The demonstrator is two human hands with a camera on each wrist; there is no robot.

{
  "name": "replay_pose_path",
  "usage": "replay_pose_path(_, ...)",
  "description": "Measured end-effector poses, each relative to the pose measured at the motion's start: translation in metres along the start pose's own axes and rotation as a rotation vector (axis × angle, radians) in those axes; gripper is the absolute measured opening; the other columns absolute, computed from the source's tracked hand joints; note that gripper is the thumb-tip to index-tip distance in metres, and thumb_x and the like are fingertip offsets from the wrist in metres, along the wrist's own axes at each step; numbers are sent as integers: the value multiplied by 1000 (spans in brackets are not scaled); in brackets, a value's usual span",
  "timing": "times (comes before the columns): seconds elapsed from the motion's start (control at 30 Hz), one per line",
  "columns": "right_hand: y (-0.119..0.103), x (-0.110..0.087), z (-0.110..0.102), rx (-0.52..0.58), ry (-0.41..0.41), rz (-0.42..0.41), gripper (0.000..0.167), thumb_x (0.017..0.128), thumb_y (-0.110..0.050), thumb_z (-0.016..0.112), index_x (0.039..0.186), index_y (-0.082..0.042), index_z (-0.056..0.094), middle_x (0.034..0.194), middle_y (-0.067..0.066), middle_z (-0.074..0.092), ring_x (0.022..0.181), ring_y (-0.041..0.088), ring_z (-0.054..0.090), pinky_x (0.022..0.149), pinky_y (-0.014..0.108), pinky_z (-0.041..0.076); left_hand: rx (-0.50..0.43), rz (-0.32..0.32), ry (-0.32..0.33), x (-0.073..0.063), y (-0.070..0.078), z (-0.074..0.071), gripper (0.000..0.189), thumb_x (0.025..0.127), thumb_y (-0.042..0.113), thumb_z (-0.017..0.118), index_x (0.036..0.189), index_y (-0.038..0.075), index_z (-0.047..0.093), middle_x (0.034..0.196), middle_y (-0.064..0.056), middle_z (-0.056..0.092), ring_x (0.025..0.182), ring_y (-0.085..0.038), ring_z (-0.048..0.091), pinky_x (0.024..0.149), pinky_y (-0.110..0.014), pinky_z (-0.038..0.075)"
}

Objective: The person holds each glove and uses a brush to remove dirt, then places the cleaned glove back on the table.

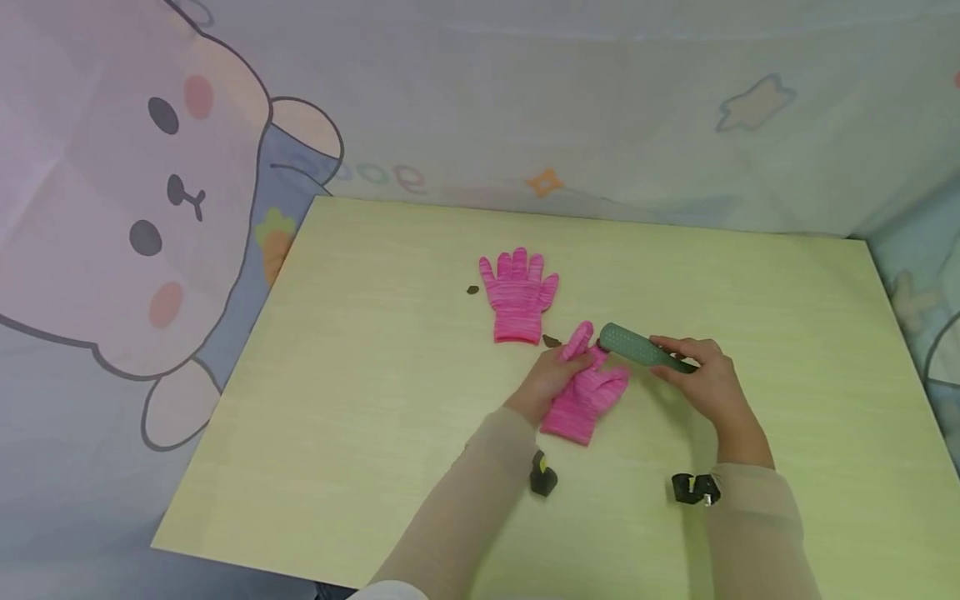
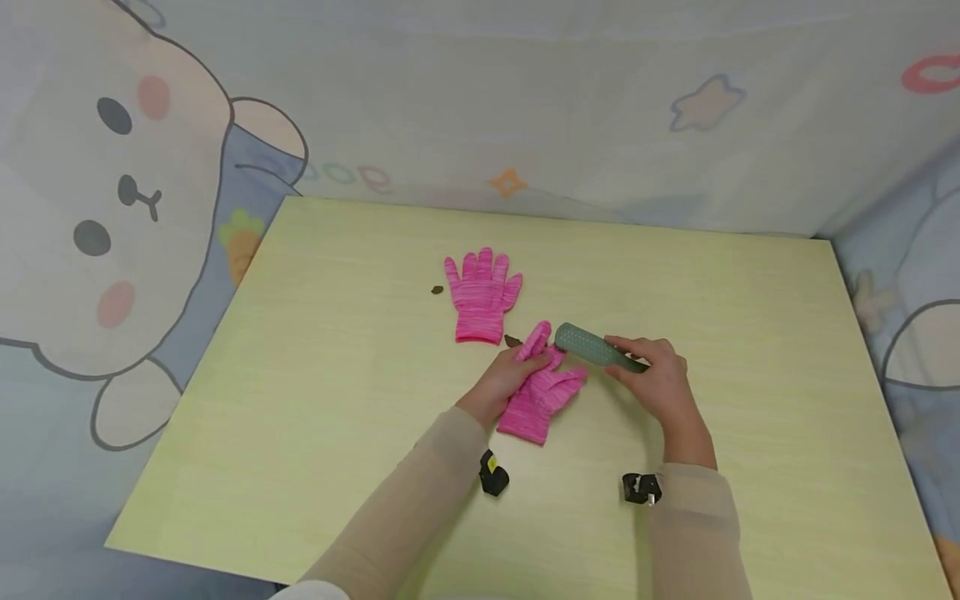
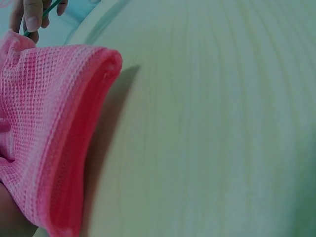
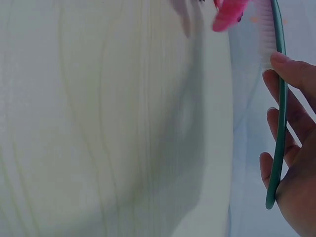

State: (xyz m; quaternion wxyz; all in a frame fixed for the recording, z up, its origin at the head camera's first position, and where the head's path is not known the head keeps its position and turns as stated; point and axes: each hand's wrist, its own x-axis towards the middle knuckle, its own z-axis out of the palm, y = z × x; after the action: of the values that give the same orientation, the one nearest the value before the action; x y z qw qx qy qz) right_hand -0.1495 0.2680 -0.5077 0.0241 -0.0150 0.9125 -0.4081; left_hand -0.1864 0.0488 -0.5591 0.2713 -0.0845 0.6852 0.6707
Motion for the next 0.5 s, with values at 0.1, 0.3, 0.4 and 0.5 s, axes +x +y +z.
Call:
replay_pose_path(0.1, 1, 1, 2, -38, -4, -25, 42, 82, -17, 71, 122, -8, 61, 106, 14, 59, 99, 27, 43, 85, 48, 37, 0, 4, 6, 0, 0, 0, 28, 85, 32, 66, 100, 9, 67, 83, 1, 61, 76, -9, 53, 74, -23, 46)
replay_pose_path(0.3, 4, 3, 7, -69, -1, -54, 41, 80, -13, 72, 120, -6, 62, 102, 16, 62, 95, 28, 43, 88, 53, 23, -37, -9, 26, 2, 1, 1, 24, 85, 30, 66, 99, 10, 67, 83, 1, 64, 75, -9, 54, 72, -23, 46)
replay_pose_path(0.4, 5, 4, 8, -75, 2, -43, 42, 81, -13, 72, 120, -6, 61, 103, 17, 62, 96, 30, 43, 88, 53, 24, -35, -14, 37, 2, 0, 1, 24, 86, 30, 65, 99, 10, 67, 84, 2, 63, 77, -9, 53, 75, -23, 45)
replay_pose_path(0.5, 7, 5, 9, -78, -3, -14, 42, 81, -14, 71, 121, -6, 61, 104, 17, 62, 98, 31, 44, 88, 54, 27, -27, -26, 44, 2, 0, 1, 25, 86, 31, 65, 99, 10, 67, 84, 2, 61, 78, -9, 52, 76, -24, 45)
